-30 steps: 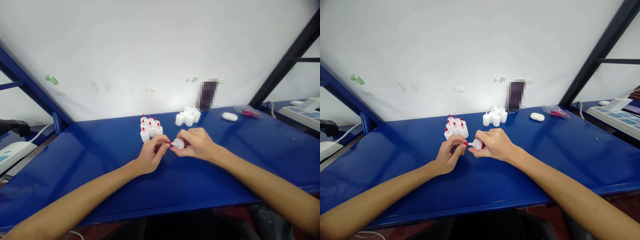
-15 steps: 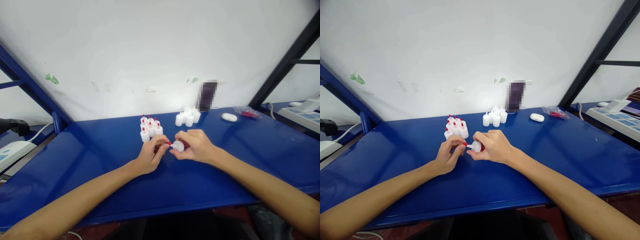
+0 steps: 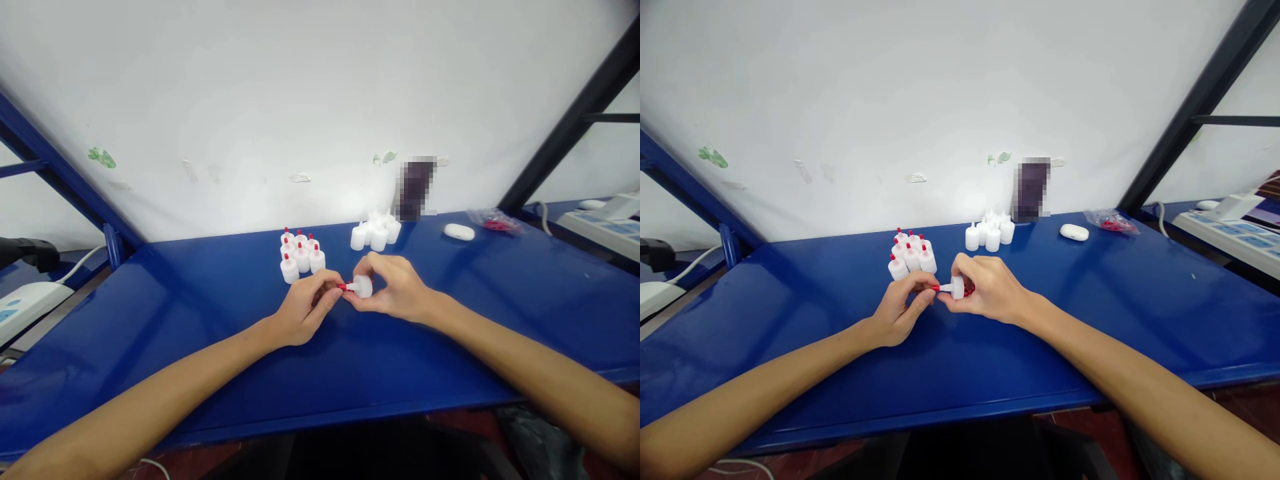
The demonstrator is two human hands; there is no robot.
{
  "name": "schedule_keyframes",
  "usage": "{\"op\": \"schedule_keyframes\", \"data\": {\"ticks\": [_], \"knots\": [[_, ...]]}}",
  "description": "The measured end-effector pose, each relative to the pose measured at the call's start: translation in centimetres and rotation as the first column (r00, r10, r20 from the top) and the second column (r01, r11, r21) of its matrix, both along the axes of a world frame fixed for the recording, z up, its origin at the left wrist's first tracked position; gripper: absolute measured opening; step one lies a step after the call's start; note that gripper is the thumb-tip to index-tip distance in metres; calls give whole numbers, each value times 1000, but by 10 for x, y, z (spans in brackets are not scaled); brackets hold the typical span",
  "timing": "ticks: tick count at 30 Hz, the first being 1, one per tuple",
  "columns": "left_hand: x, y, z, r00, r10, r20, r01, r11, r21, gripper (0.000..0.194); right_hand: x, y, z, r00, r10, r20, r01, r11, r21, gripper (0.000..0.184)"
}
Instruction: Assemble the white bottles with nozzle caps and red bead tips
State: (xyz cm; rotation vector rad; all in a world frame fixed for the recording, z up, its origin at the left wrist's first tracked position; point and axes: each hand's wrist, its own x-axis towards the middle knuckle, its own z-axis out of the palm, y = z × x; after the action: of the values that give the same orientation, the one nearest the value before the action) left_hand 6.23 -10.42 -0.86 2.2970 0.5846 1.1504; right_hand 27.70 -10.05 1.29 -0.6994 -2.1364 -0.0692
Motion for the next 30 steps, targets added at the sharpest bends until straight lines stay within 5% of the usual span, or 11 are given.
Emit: {"op": "schedule_keyframes", "data": {"ticks": [9,16,23,30], "knots": [[1,1,3,983,18,-183,-23,1000,-22,20,1,1,1,994,73,75,-79,993,84,20],[0,6,-3,997,62,-48,-70,980,-187,26,3,-2,3,982,158,99,-152,986,-68,27],[-1,9,-1,1000,18,-21,-24,940,-340,39,5,2,5,933,-21,359,20,1000,6,36],[1,12,2,994,96,-50,-101,987,-122,40,-1,-1,5,822,-201,532,139,978,156,43]]}}
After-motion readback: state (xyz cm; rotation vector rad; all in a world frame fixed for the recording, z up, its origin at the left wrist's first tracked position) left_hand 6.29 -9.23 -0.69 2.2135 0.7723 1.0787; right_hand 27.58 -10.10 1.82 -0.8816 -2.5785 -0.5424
